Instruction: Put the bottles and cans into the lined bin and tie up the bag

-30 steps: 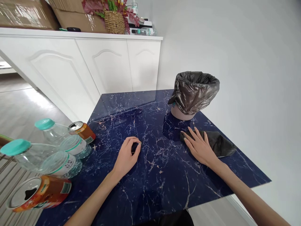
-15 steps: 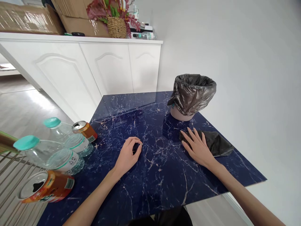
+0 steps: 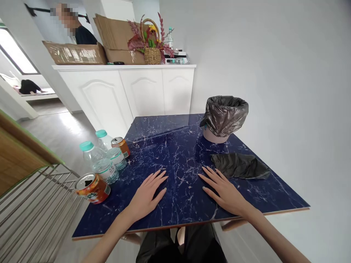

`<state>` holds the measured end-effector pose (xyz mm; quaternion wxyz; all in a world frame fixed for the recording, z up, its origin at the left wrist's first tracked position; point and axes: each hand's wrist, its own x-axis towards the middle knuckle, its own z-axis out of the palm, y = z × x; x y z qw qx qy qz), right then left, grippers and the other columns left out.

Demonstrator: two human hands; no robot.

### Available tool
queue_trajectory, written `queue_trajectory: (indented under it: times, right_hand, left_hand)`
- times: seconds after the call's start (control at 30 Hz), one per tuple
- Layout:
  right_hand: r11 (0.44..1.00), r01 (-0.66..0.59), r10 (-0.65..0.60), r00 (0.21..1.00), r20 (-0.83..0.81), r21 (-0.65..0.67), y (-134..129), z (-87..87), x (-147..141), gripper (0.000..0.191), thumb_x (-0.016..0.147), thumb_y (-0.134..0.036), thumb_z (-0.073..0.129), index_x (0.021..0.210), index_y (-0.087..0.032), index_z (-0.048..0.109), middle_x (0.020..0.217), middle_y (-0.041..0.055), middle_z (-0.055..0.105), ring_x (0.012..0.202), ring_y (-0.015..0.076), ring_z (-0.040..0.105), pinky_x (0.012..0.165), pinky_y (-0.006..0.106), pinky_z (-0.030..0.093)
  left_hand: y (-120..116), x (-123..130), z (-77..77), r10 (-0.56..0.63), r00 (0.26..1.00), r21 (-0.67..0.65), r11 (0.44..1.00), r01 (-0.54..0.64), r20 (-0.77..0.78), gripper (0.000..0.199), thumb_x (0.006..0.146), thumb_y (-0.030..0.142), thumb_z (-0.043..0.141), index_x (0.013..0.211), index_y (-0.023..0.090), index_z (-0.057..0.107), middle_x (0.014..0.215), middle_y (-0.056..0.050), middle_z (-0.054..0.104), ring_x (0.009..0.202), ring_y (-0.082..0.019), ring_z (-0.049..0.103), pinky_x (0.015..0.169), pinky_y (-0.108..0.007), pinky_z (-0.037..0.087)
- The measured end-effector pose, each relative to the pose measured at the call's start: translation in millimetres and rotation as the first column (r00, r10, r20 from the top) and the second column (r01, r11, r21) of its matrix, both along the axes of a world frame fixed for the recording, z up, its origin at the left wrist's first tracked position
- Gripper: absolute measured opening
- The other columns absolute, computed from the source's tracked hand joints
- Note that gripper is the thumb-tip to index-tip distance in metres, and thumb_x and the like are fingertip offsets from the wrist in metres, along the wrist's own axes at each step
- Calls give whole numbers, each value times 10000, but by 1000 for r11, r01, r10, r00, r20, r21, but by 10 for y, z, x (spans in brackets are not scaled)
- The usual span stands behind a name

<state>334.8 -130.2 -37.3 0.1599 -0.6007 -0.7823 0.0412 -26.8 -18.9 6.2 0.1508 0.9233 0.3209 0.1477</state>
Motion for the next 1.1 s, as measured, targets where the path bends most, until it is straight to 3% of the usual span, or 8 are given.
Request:
queue_trajectory:
  times: [0.27,0.57,0.67,0.77,0.87,1.0,1.1]
  right_hand:
    - [999,6,-6,1000,0,37,-9,-46,17,568,1148,-542,373,1697,-398,352,1792,-17,257,1664,268,220,1358,592,232]
    - [999,9,-8,1000,-27,44,2,-56,16,551,1148,-521,369,1680,-381,400,1775,-5,320,1649,271,282,1351,595,253]
    - [998,20,-15,997,-80,67,13,52,40,537,1135,-529,387,1639,-369,481,1725,-1,434,1611,272,381,1336,568,320]
    - [985,59,-35,989,-145,163,94,336,148,465,1107,-526,443,1522,-403,611,1559,-6,642,1481,289,571,1261,525,467]
    - [952,150,-107,979,-171,266,275,782,361,407,1102,-494,446,1386,-348,697,1372,49,756,1289,306,708,1135,493,578]
    - [864,305,-235,948,-215,401,685,1426,750,451,1087,-438,437,1426,-213,632,1500,163,631,914,261,771,1014,494,621]
    - [806,414,-388,909,-150,424,1099,1764,1057,554,1029,-392,499,1538,-175,538,1633,211,496,811,249,751,988,534,603]
  left_hand:
    - [-199,-383,-99,85,995,56,995,-87,45,502,1110,434,520,1597,316,526,1691,-37,490,1608,-257,395,1342,-553,301]
    - [-251,-418,-105,131,974,-7,991,-132,186,383,1090,437,551,1435,324,669,1610,-32,598,1555,-261,489,1319,-563,356]
    - [-244,-427,-110,143,967,-24,990,-141,210,367,1085,440,555,1408,322,682,1595,-31,614,1545,-266,503,1317,-573,357]
    - [-235,-447,-111,157,963,-38,988,-152,219,366,1084,443,555,1411,332,677,1594,-27,614,1546,-273,501,1305,-584,377]
    - [-234,-468,-102,164,961,-47,986,-158,221,360,1082,440,565,1413,355,676,1595,-18,613,1550,-280,494,1290,-590,400]
    - [-236,-486,-100,158,958,-31,987,-155,241,334,1075,421,579,1381,366,701,1571,-10,635,1531,-287,517,1277,-586,427]
    - [-233,-495,-117,164,954,-22,986,-164,250,311,1067,420,593,1348,376,718,1548,4,654,1511,-293,542,1265,-586,449]
